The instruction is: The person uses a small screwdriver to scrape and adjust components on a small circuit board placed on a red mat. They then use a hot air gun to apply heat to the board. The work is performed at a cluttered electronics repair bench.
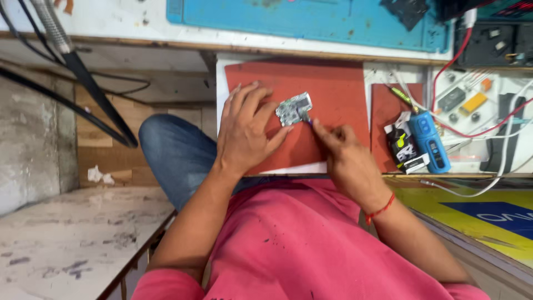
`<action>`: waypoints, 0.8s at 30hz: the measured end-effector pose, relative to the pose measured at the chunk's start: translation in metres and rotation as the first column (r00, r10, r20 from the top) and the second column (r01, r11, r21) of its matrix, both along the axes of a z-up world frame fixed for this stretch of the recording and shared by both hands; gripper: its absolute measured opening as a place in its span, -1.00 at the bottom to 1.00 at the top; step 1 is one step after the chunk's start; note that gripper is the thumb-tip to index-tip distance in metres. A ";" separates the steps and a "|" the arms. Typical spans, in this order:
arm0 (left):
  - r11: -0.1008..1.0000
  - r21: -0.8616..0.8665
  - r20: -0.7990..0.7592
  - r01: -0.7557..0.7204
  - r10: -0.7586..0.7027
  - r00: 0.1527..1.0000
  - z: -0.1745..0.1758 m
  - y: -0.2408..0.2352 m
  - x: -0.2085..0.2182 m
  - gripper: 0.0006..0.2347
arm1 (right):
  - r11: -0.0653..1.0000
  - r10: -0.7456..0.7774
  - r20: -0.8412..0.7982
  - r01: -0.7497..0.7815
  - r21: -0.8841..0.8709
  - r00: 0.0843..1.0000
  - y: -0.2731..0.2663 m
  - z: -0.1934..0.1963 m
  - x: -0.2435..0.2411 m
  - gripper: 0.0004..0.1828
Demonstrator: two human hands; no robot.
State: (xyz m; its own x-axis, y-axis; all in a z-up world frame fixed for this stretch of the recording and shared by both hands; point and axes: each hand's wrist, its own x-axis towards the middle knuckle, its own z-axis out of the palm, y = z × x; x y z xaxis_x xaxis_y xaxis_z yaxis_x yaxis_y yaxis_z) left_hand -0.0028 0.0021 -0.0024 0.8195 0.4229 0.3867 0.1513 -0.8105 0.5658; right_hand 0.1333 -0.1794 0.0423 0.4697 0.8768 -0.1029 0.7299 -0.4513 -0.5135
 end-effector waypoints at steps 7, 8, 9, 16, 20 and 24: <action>1.000 0.015 0.014 0.008 -0.008 1.000 -0.002 0.002 0.003 -0.60 | 0.999 0.000 0.021 0.001 -0.048 1.000 -0.010 -0.013 0.007 -0.31; 1.000 0.008 0.009 0.002 -0.002 1.000 -0.001 0.001 0.001 -0.60 | 0.998 -0.009 0.021 0.010 -0.055 1.000 -0.008 -0.012 0.007 -0.33; 1.000 0.001 0.005 -0.003 0.003 1.000 -0.001 0.002 0.001 -0.61 | 0.998 -0.017 0.020 0.018 -0.062 1.000 -0.005 -0.012 0.009 -0.35; 1.000 0.028 0.005 -0.012 0.012 1.000 -0.001 0.001 0.002 -0.60 | 0.993 0.010 0.018 -0.008 -0.116 1.000 -0.004 -0.006 0.007 -0.28; 1.000 -0.008 -0.010 -0.001 0.001 1.000 -0.003 -0.004 -0.003 -0.61 | 0.992 -0.003 -0.007 0.002 -0.129 1.000 -0.010 -0.010 0.007 -0.33; 0.999 0.032 0.011 -0.015 0.015 1.000 0.001 0.000 0.001 -0.60 | 0.997 0.004 0.014 -0.003 -0.079 1.000 -0.008 -0.008 0.011 -0.35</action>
State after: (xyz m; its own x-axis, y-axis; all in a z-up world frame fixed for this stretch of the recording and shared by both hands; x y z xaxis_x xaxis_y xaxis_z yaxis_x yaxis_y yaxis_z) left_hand -0.0017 0.0018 -0.0017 0.8091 0.4223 0.4087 0.1579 -0.8261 0.5409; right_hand 0.1439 -0.1871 0.0341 0.4686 0.8678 -0.1651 0.7386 -0.4875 -0.4656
